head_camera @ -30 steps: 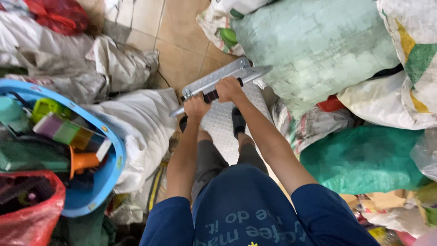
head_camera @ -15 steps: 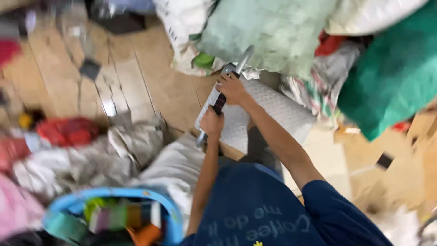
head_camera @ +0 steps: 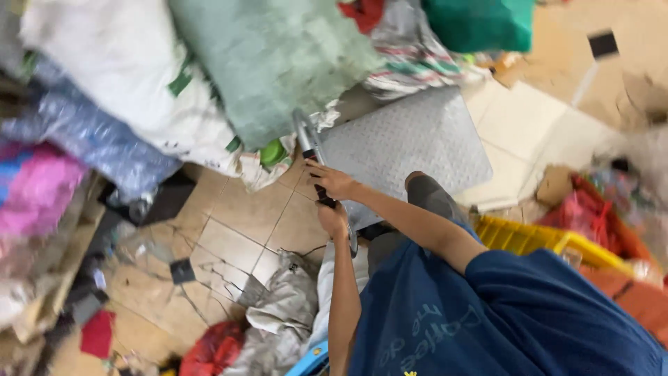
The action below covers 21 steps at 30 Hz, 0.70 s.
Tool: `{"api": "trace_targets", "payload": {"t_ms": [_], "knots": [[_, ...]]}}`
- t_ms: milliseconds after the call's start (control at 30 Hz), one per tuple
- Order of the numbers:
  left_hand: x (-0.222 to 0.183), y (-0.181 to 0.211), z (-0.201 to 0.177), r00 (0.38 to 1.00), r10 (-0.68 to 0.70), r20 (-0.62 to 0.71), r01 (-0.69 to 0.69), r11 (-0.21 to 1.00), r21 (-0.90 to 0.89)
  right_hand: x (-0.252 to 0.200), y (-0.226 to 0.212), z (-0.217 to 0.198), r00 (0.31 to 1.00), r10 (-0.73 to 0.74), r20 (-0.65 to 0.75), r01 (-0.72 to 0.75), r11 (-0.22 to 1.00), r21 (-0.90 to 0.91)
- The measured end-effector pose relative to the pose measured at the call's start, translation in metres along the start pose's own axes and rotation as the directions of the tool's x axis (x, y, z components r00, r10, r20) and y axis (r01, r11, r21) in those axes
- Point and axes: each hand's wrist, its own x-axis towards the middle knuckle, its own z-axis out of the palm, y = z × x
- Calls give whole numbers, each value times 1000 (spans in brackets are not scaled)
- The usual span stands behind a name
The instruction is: Moving large sacks of waste and organizing a metal trolley in a cluttered recycling or storage area.
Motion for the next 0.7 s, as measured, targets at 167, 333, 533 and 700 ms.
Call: {"api": "trace_targets", "payload": {"t_ms": [167, 333, 533, 700], "knots": [[8, -22, 25, 988, 108, -115, -120, 987, -110, -7, 7, 8, 993, -55, -106, 72, 985, 159], [20, -45, 49, 948, 305, -96, -318, 924, -213, -20, 27, 20, 966, 14, -259, 35, 983, 183], [36, -7, 66, 891, 415, 184, -394, 908, -141, -52, 35, -30, 960, 114, -255, -54, 972, 230], [44, 6, 85, 785, 377, 490, -352, 924, -148, -77, 63, -16, 951, 198, -239, -127, 951, 282]]}}
